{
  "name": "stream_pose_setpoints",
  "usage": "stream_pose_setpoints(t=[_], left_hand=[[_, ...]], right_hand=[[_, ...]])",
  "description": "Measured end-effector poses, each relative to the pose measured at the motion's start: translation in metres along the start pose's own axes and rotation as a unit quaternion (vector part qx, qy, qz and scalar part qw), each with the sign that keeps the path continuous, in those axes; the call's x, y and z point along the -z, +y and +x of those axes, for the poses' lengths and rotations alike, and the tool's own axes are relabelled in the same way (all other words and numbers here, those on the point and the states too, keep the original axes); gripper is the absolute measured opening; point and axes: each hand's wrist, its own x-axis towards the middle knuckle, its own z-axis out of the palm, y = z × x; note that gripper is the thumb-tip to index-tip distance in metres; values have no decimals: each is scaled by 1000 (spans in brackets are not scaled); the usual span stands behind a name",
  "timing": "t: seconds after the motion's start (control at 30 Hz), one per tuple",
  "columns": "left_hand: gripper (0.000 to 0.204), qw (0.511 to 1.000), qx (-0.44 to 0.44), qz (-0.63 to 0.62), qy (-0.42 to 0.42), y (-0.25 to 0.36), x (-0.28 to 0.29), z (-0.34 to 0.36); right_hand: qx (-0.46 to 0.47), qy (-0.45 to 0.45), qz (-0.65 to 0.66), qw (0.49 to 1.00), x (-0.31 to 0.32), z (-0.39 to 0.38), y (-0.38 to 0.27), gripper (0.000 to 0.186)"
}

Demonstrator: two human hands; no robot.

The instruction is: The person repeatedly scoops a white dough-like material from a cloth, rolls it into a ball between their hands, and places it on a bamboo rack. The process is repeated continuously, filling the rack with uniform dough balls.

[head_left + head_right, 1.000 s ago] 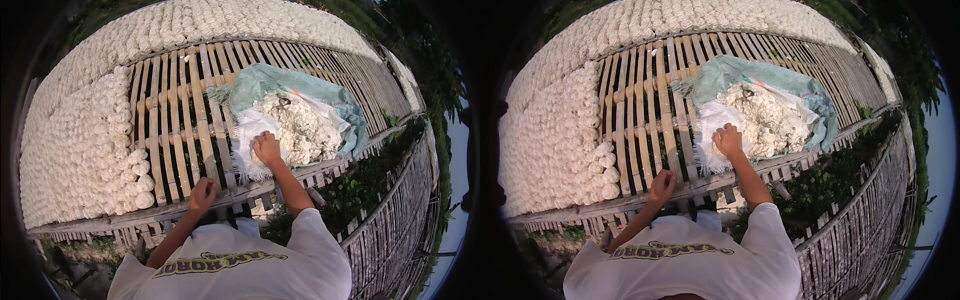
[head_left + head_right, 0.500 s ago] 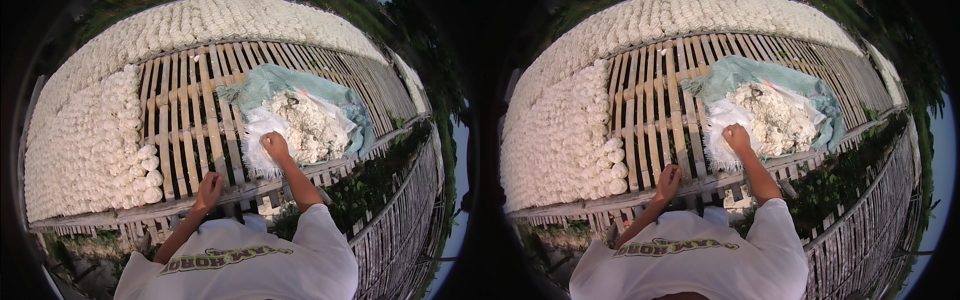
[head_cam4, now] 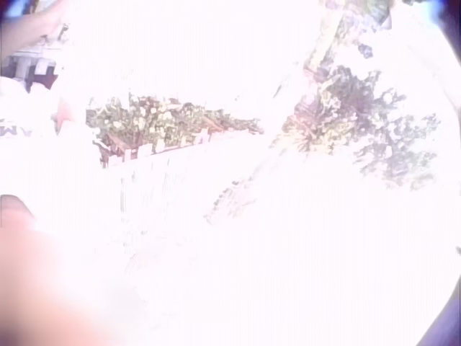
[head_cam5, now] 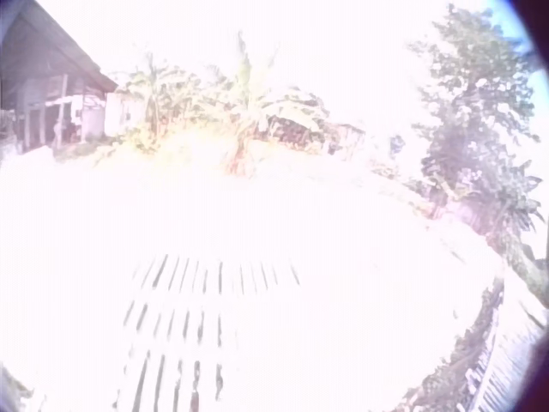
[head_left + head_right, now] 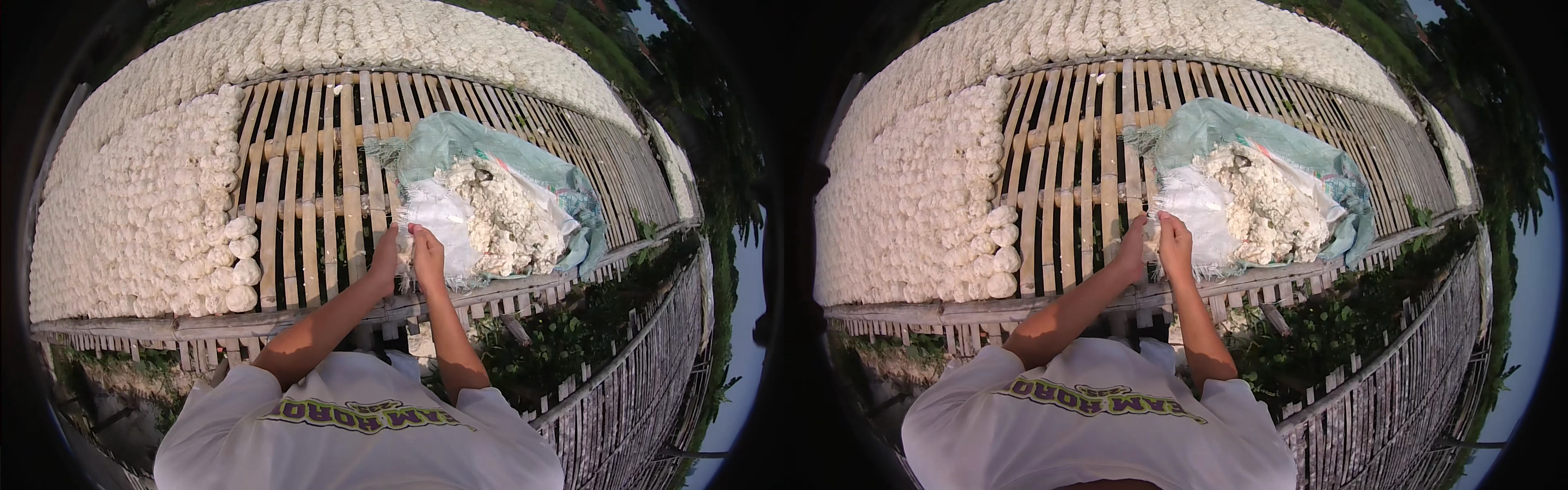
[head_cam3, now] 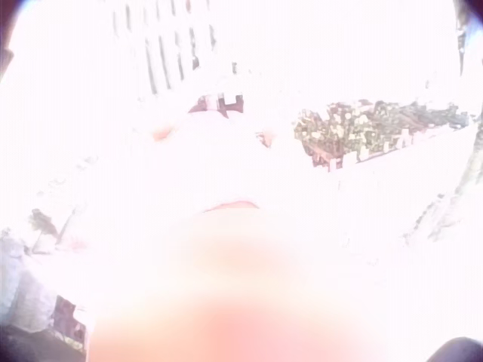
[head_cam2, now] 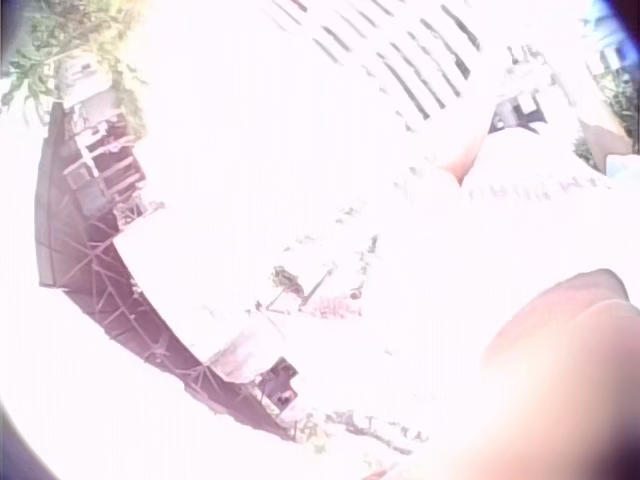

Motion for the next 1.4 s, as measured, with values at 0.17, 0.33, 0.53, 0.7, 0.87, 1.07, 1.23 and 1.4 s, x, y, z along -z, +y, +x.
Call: stream_pose_setpoints(t=[0.17, 0.33, 0.53, 0.7, 0.87, 1.07, 1.23, 1.4], left_hand=[[61, 940, 42, -205, -269, 20, 66, -39], [70, 926, 69, -239, -284, 24, 98, -74], [80, 917, 71, -318, -231, 30, 100, -74], [81, 927, -28, -278, -252, 32, 105, -79], [86, 949, -8, -213, -231, 48, 120, -89], [87, 940, -5, -292, -176, 56, 108, -103], [79, 900, -123, -375, -183, 42, 105, -109], [92, 950, -39, -213, -224, 47, 129, -98]], right_hand=[[129, -68, -162, 976, -18, -68, -55, 32], [208, -132, -24, 969, -51, -70, -76, 26], [352, -126, -191, 908, -87, -92, -68, 12], [346, -81, -184, 916, -109, -88, -75, 20], [347, -187, -117, 912, -99, -86, -86, 26], [267, -186, -17, 946, -98, -82, -83, 24], [349, -147, -102, 920, -112, -102, -86, 27], [390, -215, -89, 891, -96, -89, -96, 32]])
